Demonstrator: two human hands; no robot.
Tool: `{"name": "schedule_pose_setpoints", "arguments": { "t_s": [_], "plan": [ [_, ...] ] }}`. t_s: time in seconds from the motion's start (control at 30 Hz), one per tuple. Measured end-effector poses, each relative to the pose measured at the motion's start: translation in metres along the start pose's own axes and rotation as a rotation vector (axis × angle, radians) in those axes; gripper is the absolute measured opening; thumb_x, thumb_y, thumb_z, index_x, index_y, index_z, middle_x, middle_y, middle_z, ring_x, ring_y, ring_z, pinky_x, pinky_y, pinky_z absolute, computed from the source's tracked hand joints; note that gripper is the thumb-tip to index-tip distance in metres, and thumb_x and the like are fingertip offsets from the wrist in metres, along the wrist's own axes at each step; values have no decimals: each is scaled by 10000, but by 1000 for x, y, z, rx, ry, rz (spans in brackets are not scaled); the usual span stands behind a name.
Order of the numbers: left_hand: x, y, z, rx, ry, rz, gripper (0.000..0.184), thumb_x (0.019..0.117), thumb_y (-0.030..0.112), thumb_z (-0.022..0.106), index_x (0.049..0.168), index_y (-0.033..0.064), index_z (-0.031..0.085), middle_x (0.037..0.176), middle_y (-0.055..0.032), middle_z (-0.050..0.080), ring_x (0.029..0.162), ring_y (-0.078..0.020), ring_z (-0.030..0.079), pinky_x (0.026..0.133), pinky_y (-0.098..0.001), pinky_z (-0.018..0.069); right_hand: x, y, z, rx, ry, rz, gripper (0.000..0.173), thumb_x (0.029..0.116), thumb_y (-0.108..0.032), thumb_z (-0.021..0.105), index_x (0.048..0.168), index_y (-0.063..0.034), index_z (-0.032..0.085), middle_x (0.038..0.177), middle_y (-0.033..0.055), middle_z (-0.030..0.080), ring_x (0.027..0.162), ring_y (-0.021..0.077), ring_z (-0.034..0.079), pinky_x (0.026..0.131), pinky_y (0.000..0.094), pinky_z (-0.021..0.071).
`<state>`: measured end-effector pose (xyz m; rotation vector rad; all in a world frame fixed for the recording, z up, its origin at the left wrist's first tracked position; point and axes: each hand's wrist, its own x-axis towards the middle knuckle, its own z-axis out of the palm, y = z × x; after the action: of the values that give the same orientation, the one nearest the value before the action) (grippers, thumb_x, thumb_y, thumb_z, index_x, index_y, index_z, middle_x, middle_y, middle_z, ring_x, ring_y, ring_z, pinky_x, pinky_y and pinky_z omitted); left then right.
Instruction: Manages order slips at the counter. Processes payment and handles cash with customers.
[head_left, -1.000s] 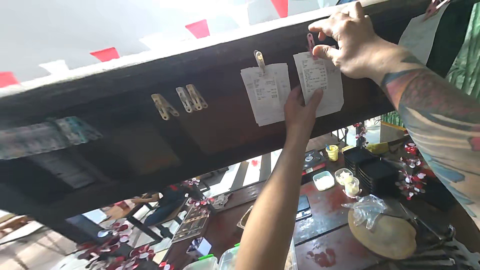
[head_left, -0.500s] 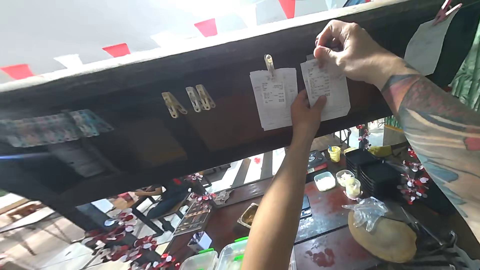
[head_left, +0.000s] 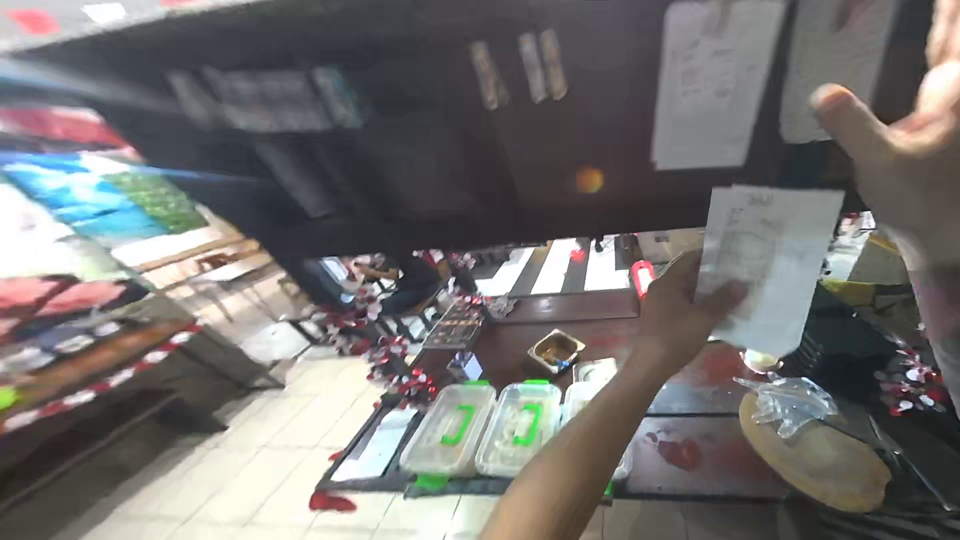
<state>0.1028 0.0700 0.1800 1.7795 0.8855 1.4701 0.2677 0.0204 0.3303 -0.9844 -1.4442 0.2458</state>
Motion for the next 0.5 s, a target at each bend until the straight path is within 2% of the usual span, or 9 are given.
{"name": "schedule_pose_setpoints", "arguments": {
  "t_s": [0.03,0.07,0.1,0.13,0.2,0.27,0.3,0.37,0.5],
  "plan": [
    [-27,-11,-19,-35,23,-18,447,933,123,755,1347,68,596,1014,-94,753,859,-195,747,781,-395,655,-13,55,13,116,10,-128,633,934,-93,721,1487,13,432,1485,90,510,1398,108,483,1173,243,393],
    [-55,-21,-40,-80,54,-44,446,926,107,761,1338,47,601,1010,-111,755,870,-213,751,799,-402,656,-25,113,24,224,-81,-275,691,985,-166,675,1566,-18,333,1573,84,432,1437,166,450,1183,321,420],
    [-84,-29,-61,-120,94,-69,442,926,90,759,1331,16,597,1021,-131,753,886,-231,751,817,-409,651,-41,153,43,326,-185,-352,753,1015,-283,619,1618,-57,229,1653,83,315,1489,225,374,1203,396,392],
    [-113,-35,-84,-136,143,-89,446,930,79,751,1334,-10,585,1039,-143,750,902,-239,750,829,-410,649,-67,171,71,455,-257,-332,783,997,-398,618,1623,-120,239,1660,52,314,1488,245,375,1191,438,396],
    [-172,-46,-130,-118,270,-126,456,930,61,745,1335,-50,570,1061,-151,746,916,-240,750,840,-407,650,-147,174,134,680,-448,-105,646,951,-513,665,1504,-271,434,1521,-53,509,1341,179,535,1086,394,486],
    [-233,-56,-175,-75,410,-194,464,927,68,750,1334,-57,565,1047,-145,747,894,-234,752,820,-400,654,-235,169,198,842,-696,126,433,994,-427,634,1353,-185,606,1317,-2,663,1181,178,634,1017,367,531],
    [-264,-60,-197,-72,474,-242,467,927,67,750,1334,-59,558,1045,-153,747,891,-246,753,818,-409,655,-278,166,227,874,-843,204,403,1038,-390,572,1342,-129,616,1275,24,675,1173,180,631,1027,369,523],
    [-324,-63,-242,-86,603,-350,490,922,54,750,1347,-71,542,1057,-175,747,911,-273,755,839,-435,653,-353,148,286,911,-1046,372,422,1075,-417,491,1332,-112,630,1230,4,691,1164,143,634,1043,361,516],
    [-427,-58,-330,23,876,-575,549,881,91,800,1356,-25,551,1006,-130,763,893,-222,760,833,-407,652,-449,71,388,979,-1231,649,551,1086,-513,363,1298,-61,597,1172,-3,713,1094,113,672,1010,348,543]
  ]
}}
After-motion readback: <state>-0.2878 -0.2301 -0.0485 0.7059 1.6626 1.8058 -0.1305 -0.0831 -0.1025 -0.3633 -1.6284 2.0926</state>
